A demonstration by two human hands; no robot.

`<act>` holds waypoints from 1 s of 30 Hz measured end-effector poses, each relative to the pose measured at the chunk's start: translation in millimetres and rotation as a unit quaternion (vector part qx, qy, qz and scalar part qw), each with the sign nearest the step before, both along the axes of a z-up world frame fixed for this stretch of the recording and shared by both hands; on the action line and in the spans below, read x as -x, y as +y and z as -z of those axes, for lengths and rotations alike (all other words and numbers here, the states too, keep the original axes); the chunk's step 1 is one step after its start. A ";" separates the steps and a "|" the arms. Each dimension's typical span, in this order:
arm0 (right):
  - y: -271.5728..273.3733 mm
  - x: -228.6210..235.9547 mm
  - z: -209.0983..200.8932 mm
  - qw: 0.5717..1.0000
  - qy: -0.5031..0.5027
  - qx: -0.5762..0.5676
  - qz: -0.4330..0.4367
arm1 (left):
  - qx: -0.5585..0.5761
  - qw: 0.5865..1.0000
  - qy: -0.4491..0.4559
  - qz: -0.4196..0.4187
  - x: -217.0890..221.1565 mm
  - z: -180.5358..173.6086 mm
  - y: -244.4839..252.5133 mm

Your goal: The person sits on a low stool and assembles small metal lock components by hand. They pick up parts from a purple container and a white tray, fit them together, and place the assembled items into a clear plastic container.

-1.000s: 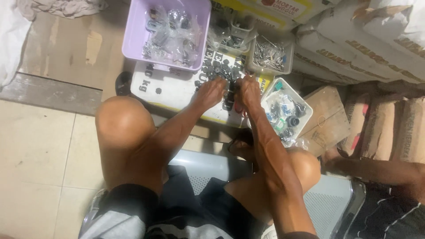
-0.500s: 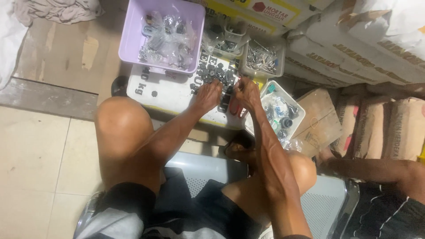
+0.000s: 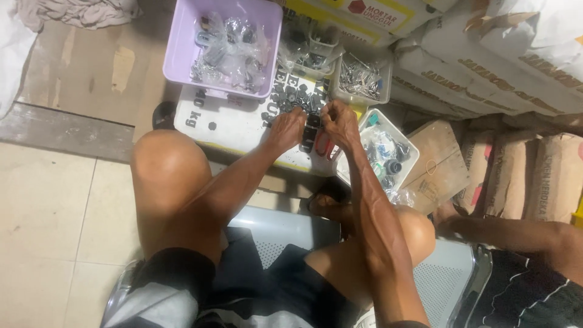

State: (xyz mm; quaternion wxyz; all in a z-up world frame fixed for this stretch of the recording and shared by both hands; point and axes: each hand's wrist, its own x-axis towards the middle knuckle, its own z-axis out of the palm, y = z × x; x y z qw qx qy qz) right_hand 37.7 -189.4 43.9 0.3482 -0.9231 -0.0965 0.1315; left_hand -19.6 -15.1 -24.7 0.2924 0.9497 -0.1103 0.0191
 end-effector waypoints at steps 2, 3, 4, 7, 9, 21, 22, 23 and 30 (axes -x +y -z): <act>1.5 1.0 0.2 1.000 0.002 -0.003 0.002 | 0.040 0.999 0.011 -0.009 0.6 6.7 3.7; 2.1 0.9 0.1 1.000 0.001 -0.007 0.006 | 0.079 0.997 0.020 -0.016 0.0 9.7 5.6; 1.9 1.1 -0.9 1.000 0.001 -0.009 0.006 | 0.077 0.997 0.020 -0.016 4.1 -2.6 9.5; 0.7 2.5 -1.7 1.000 -0.008 -0.009 -0.002 | 0.092 0.995 0.037 0.030 12.9 -31.8 18.1; 1.5 0.7 -0.1 1.000 -0.015 -0.016 -0.006 | 0.043 0.997 -0.004 0.067 13.7 -40.6 20.9; -0.4 4.2 -36.3 0.980 0.057 -0.191 -0.023 | 0.349 0.921 0.038 -0.167 -20.6 32.0 -9.7; 6.0 7.1 -47.3 0.979 0.055 -0.193 -0.022 | 0.347 0.923 0.037 -0.166 -16.7 2.0 -6.2; 12.6 9.9 -58.7 0.970 0.083 -0.229 -0.016 | 0.444 0.867 0.099 -0.205 -12.4 -28.1 -3.0; 23.2 13.8 -63.8 0.948 0.110 -0.298 -0.034 | 0.589 0.745 0.158 -0.269 -11.1 -68.8 13.3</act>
